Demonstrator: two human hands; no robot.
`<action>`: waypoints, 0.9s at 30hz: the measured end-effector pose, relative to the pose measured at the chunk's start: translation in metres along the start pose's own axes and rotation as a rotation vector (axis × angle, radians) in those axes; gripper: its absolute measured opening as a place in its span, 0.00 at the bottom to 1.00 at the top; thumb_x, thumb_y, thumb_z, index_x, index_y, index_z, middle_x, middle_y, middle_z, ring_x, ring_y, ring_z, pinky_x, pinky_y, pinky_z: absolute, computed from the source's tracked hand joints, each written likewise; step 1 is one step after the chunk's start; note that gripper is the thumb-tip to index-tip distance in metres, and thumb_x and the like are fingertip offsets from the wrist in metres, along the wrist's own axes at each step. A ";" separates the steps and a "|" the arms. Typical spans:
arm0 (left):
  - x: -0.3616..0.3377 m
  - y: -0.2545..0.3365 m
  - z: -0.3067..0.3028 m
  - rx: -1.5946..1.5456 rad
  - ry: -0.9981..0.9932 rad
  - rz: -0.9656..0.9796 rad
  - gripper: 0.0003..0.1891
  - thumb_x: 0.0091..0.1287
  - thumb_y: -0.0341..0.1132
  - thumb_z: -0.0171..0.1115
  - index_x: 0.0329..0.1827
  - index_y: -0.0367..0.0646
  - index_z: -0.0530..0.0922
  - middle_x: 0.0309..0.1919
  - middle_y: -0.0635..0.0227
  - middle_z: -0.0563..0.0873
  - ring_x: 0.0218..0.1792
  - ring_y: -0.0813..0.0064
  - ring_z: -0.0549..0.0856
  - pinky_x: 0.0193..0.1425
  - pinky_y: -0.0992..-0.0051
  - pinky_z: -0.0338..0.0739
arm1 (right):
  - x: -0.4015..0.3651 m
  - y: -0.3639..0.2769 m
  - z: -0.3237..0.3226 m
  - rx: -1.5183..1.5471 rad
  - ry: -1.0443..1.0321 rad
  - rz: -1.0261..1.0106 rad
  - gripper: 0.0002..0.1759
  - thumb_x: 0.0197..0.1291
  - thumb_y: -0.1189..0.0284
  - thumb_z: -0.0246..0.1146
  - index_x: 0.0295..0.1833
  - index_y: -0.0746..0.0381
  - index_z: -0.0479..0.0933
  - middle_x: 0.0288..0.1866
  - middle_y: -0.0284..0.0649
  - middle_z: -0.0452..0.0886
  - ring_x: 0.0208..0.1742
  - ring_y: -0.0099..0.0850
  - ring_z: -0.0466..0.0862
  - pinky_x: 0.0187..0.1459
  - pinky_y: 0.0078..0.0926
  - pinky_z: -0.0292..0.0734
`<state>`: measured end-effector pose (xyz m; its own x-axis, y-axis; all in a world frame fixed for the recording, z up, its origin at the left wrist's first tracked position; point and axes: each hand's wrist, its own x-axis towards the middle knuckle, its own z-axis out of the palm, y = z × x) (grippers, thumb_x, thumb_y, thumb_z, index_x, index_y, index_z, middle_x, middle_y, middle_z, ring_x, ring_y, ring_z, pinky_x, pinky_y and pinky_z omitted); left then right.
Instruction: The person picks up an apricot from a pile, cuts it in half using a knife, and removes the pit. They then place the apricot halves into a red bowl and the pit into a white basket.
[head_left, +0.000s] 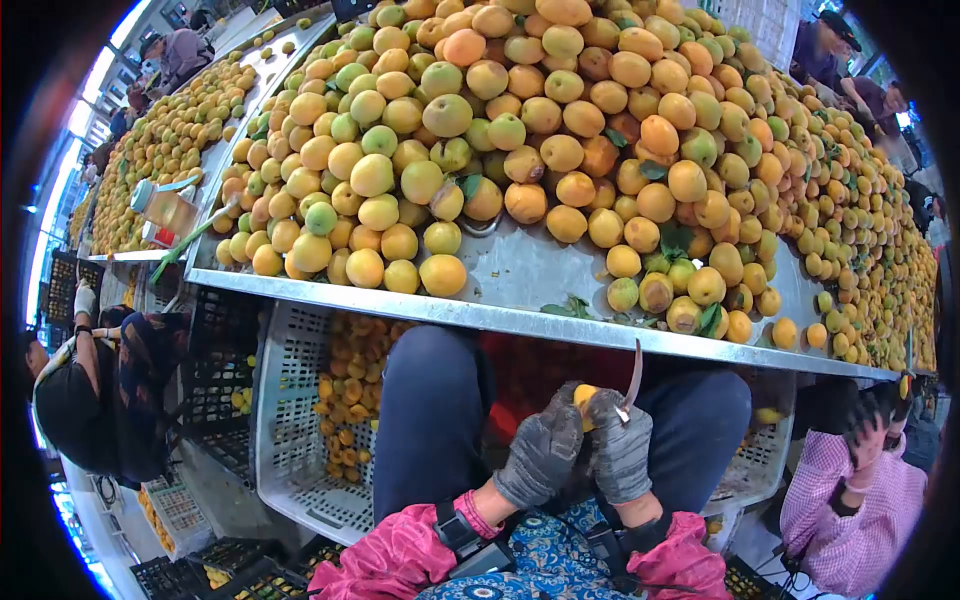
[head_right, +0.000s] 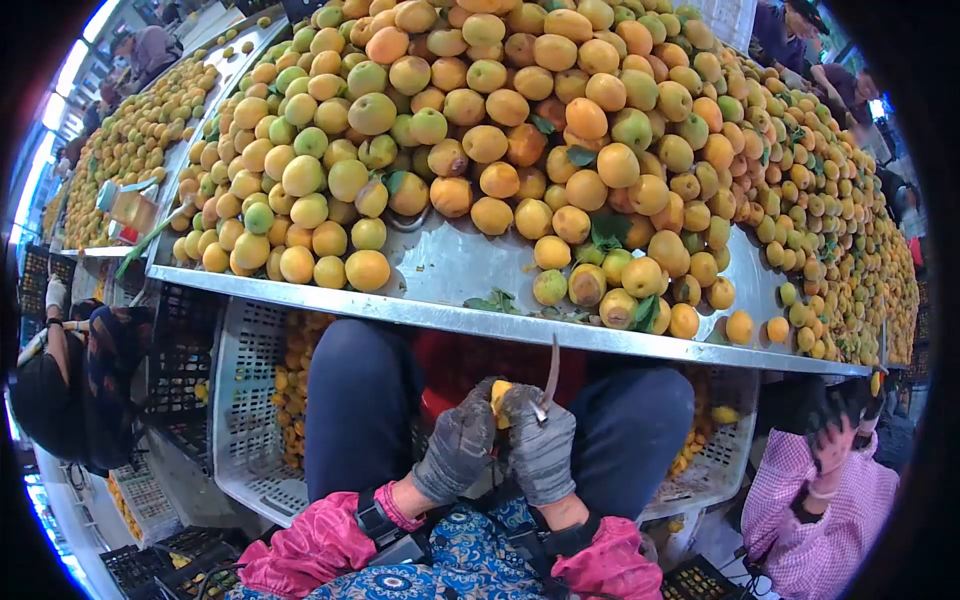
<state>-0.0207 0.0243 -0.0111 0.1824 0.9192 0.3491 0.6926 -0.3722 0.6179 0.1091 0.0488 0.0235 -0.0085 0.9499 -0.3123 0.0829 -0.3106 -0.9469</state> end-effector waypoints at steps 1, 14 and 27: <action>0.011 0.007 -0.010 -0.269 -0.013 -0.152 0.22 0.72 0.41 0.51 0.61 0.31 0.73 0.45 0.51 0.84 0.36 0.62 0.86 0.41 0.67 0.81 | 0.002 -0.001 -0.005 0.125 -0.012 0.100 0.19 0.67 0.59 0.63 0.44 0.67 0.82 0.33 0.37 0.85 0.34 0.23 0.83 0.37 0.21 0.77; 0.012 0.008 -0.114 -1.445 -0.105 -0.780 0.33 0.74 0.59 0.42 0.59 0.34 0.74 0.29 0.63 0.83 0.19 0.80 0.76 0.21 0.80 0.69 | -0.023 -0.024 -0.025 0.684 -0.397 0.319 0.37 0.62 0.42 0.59 0.53 0.69 0.76 0.21 0.33 0.75 0.13 0.19 0.69 0.14 0.19 0.65; 0.006 0.016 -0.158 -0.377 0.093 -0.342 0.19 0.65 0.33 0.58 0.58 0.37 0.78 0.51 0.56 0.82 0.53 0.59 0.82 0.59 0.66 0.75 | -0.045 -0.035 0.000 0.841 -0.625 0.432 0.31 0.64 0.45 0.60 0.52 0.65 0.75 0.29 0.34 0.80 0.21 0.22 0.78 0.21 0.16 0.70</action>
<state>-0.1187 0.0030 0.1124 -0.0850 0.9875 0.1328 0.3986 -0.0884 0.9128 0.1063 0.0170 0.0709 -0.6575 0.6475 -0.3853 -0.4947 -0.7567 -0.4273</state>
